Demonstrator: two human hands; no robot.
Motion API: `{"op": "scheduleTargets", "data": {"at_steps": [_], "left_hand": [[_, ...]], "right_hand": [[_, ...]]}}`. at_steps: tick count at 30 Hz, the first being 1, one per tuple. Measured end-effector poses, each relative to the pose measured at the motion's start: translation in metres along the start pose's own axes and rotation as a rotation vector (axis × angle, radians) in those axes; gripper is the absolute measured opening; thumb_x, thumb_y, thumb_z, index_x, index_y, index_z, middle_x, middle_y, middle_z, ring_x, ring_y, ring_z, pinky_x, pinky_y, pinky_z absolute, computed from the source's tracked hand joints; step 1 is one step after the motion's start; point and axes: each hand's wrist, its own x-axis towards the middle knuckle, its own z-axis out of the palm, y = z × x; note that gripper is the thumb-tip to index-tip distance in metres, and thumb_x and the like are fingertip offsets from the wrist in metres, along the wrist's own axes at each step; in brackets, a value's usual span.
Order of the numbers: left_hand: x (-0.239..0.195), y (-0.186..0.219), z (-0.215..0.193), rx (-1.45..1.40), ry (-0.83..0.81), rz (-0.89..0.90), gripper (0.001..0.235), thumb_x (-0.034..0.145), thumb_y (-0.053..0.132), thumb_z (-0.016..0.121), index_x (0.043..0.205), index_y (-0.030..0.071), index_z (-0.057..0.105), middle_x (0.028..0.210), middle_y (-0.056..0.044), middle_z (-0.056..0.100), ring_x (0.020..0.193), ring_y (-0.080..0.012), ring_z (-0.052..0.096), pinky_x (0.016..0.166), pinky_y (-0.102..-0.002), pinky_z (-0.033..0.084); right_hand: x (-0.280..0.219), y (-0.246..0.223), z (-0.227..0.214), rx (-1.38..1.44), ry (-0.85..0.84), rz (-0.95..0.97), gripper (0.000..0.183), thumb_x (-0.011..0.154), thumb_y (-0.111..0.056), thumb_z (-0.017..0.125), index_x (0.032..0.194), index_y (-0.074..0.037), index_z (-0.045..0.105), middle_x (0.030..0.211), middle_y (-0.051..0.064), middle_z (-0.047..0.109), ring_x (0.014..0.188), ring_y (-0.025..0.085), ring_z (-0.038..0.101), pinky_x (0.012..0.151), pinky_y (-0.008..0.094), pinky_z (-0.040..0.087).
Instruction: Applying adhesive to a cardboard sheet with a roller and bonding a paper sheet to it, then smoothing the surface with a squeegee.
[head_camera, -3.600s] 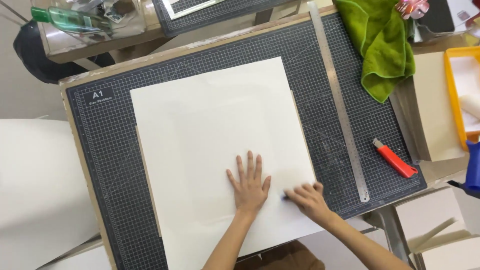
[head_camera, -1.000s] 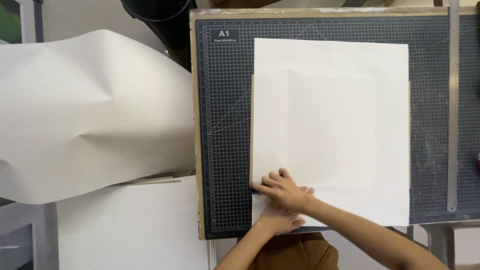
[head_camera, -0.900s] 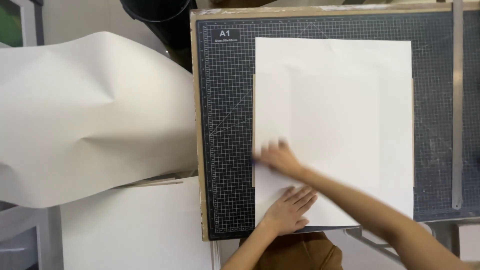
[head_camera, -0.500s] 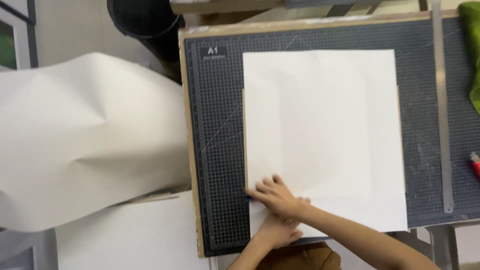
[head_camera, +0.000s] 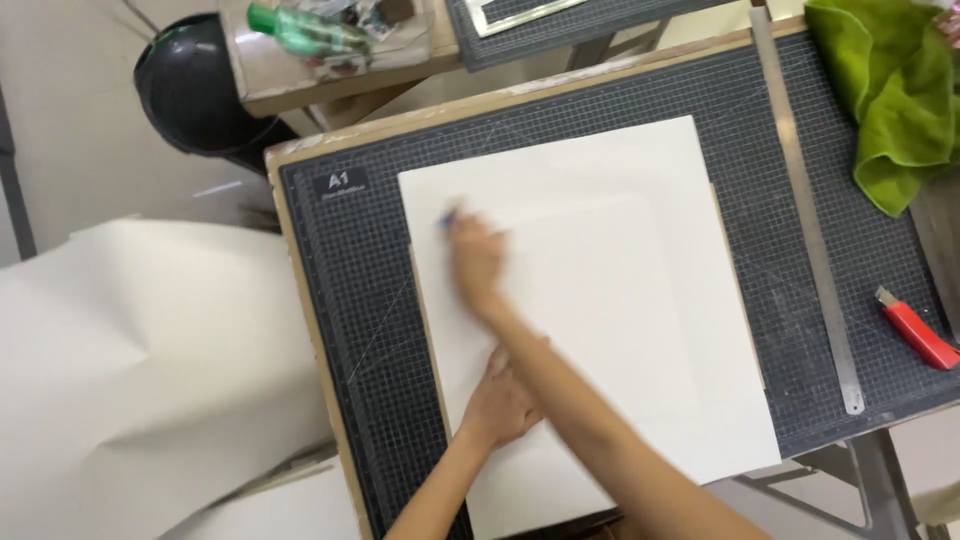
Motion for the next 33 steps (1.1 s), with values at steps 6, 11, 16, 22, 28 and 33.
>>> {"op": "scheduleTargets", "data": {"at_steps": [6, 11, 16, 22, 28, 33], "left_hand": [[0.013, -0.013, 0.05, -0.017, 0.454, 0.154, 0.06, 0.099, 0.046, 0.044, 0.146, 0.008, 0.046, 0.147, -0.014, 0.051, 0.139, -0.0424, 0.035, 0.112, -0.066, 0.018], [0.008, -0.007, 0.03, 0.293, 0.581, 0.075, 0.072, 0.098, 0.06, 0.038, 0.16, 0.025, 0.025, 0.168, -0.006, 0.018, 0.154, -0.0295, 0.016, 0.118, -0.054, 0.02], [0.005, -0.004, 0.026, 0.288, 0.576, 0.082, 0.07, 0.098, 0.058, 0.038, 0.159, 0.025, 0.027, 0.168, -0.006, 0.019, 0.154, -0.0298, 0.017, 0.117, -0.054, 0.021], [0.011, -0.009, 0.036, 0.294, 0.528, 0.064, 0.072, 0.098, 0.06, 0.037, 0.16, 0.026, 0.023, 0.169, -0.004, 0.014, 0.154, -0.0274, 0.015, 0.117, -0.053, 0.019], [0.001, -0.027, 0.032, -0.299, 0.563, 0.17, 0.062, 0.102, 0.042, 0.04, 0.156, 0.013, 0.03, 0.166, -0.012, 0.02, 0.154, -0.0311, 0.016, 0.121, -0.051, 0.014], [0.032, -0.037, -0.037, -1.516, 0.667, -0.259, 0.059, 0.106, 0.036, 0.008, 0.158, 0.015, 0.029, 0.167, 0.002, 0.022, 0.151, -0.0158, 0.02, 0.125, -0.028, 0.018]], "right_hand": [[0.014, 0.051, 0.025, 0.318, -0.056, -0.283, 0.05, 0.094, -0.017, 0.049, 0.144, -0.021, 0.049, 0.105, 0.005, 0.063, 0.089, 0.026, 0.059, 0.076, 0.049, 0.04], [0.068, 0.314, 0.053, -0.237, 0.189, 0.221, 0.037, 0.098, -0.041, 0.055, 0.131, -0.025, 0.062, 0.079, -0.002, 0.064, 0.067, 0.021, 0.058, 0.067, 0.045, 0.034], [0.062, 0.281, 0.057, 0.028, -0.106, 0.476, 0.051, 0.101, -0.044, 0.052, 0.144, -0.017, 0.05, 0.098, 0.01, 0.066, 0.085, 0.032, 0.062, 0.088, 0.057, 0.035], [-0.007, 0.132, 0.019, 0.216, -0.098, -0.107, 0.047, 0.092, -0.024, 0.053, 0.139, -0.019, 0.054, 0.095, 0.003, 0.064, 0.083, 0.028, 0.059, 0.071, 0.053, 0.041], [-0.012, 0.346, 0.017, -0.199, -0.014, 0.442, 0.049, 0.093, -0.049, 0.062, 0.138, -0.029, 0.059, 0.092, 0.005, 0.066, 0.08, 0.029, 0.064, 0.079, 0.057, 0.039], [-0.184, 0.14, -0.043, 0.067, -0.319, 0.195, 0.029, 0.097, -0.024, 0.055, 0.123, -0.017, 0.066, 0.096, 0.009, 0.064, 0.085, 0.028, 0.06, 0.079, 0.053, 0.039]]}}
